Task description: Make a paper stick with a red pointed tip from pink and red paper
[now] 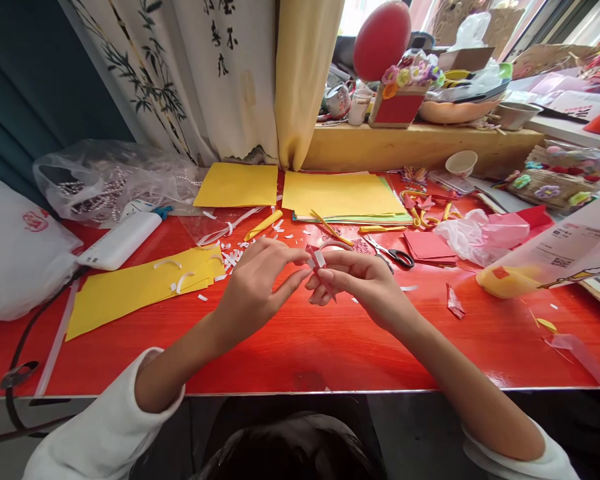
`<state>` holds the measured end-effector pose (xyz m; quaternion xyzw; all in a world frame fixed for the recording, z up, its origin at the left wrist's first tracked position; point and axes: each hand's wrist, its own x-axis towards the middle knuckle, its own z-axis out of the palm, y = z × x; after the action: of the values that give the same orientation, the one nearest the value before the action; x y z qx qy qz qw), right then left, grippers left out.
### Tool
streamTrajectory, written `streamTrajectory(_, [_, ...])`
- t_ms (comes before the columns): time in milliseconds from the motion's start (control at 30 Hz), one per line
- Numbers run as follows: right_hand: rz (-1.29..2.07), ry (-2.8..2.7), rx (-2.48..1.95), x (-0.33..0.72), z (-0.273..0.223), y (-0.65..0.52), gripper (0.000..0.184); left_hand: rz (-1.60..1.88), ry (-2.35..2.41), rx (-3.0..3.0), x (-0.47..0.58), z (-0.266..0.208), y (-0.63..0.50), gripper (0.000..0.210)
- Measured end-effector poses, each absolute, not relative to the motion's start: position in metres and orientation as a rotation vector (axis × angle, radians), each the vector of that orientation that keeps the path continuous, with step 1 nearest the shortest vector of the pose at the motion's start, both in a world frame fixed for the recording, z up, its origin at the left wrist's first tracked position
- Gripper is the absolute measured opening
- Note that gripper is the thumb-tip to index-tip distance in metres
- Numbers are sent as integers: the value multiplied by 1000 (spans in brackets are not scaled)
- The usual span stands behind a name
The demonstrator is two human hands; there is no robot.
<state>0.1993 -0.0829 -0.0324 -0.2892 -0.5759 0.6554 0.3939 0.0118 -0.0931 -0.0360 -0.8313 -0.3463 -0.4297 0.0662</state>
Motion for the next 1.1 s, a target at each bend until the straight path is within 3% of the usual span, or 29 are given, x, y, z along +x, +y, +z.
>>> streamTrajectory(400, [1872,-1365,-738,204,-31,-81,18,-1122,-897,-2353,8,-41,-88,12])
streamTrajectory(667, [1888,-1343,-774,204,-30,-80,25,-1091,-870,-2353,8,-43,-89,12])
streamTrajectory(1100, [1893,-1343,-761,204,-31,-80,18,-1047,-888,-2395,7,-42,-88,12])
